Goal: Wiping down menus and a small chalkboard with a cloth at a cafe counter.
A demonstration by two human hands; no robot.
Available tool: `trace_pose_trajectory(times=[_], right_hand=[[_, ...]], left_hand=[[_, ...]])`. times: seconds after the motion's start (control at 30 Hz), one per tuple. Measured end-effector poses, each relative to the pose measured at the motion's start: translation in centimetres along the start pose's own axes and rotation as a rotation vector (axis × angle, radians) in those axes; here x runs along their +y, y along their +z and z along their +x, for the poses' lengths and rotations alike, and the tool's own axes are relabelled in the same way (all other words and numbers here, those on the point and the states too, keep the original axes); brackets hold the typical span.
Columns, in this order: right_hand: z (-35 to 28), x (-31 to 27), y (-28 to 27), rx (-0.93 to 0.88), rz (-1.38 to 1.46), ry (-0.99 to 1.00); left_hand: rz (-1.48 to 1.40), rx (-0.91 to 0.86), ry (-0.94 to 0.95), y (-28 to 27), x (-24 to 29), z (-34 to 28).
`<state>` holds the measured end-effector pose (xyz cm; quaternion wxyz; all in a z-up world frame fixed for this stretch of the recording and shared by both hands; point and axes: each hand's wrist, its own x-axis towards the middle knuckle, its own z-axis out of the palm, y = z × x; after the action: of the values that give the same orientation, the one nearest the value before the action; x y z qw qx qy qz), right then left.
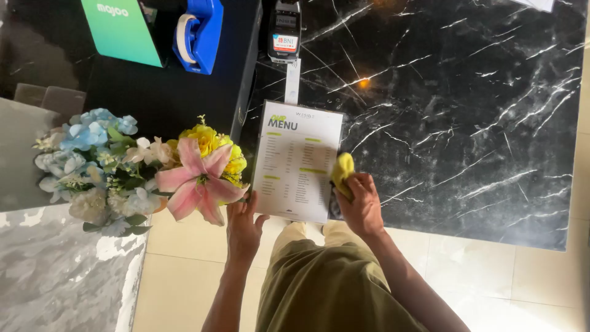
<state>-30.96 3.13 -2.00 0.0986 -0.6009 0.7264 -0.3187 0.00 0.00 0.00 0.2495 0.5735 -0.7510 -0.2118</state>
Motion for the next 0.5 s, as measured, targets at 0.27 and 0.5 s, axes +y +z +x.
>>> trace_pose_trajectory(times=[0.27, 0.5], right_hand=[[-1.2, -3.1, 1.6, -0.167, -0.071, -0.303], [-0.3, 4.5, -2.1, -0.025, -0.178, -0.010]], left_hand=[[0.201, -0.266, -0.043, 1.1, 2.1, -0.2], [0.753, -0.267, 0.035, 6.0, -1.1, -0.7]])
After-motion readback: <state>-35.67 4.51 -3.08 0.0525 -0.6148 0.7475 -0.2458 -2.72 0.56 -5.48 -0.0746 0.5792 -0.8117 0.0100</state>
